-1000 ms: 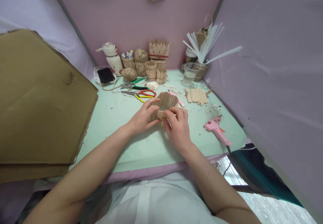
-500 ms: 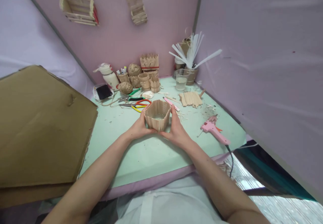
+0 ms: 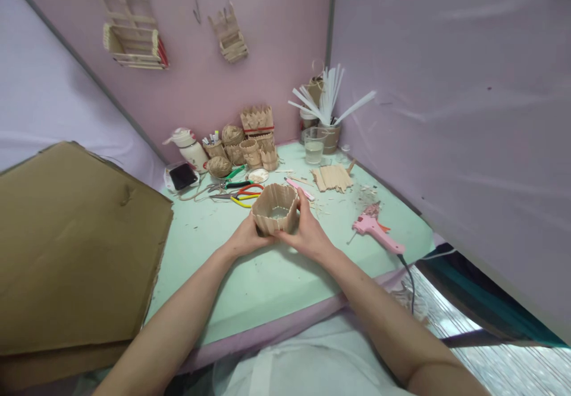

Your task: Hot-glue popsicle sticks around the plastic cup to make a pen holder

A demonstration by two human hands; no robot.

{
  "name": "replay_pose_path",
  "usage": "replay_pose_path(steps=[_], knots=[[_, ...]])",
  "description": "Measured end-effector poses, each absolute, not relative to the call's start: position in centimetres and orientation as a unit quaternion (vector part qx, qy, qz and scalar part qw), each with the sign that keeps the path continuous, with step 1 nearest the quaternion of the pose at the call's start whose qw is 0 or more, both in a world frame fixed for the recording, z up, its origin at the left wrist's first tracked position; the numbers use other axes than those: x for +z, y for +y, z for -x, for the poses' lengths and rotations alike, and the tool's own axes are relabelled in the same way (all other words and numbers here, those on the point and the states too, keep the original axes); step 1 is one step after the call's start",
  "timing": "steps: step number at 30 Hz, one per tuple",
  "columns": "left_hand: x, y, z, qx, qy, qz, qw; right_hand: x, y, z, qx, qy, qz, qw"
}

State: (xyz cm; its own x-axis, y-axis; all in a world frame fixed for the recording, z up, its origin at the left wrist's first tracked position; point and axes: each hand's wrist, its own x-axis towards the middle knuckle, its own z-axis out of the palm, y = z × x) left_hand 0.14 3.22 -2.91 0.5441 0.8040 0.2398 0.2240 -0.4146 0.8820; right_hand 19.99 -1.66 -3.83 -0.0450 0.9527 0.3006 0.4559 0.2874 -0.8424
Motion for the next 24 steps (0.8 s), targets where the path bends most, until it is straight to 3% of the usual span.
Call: replay_pose_path(steps=[24], knots=[[-2.9, 3.29, -0.09, 0.321, 0.35, -0.774, 0.419, -3.45, -1.98, -19.65, 0.25, -0.655, 0.575, 0.423]])
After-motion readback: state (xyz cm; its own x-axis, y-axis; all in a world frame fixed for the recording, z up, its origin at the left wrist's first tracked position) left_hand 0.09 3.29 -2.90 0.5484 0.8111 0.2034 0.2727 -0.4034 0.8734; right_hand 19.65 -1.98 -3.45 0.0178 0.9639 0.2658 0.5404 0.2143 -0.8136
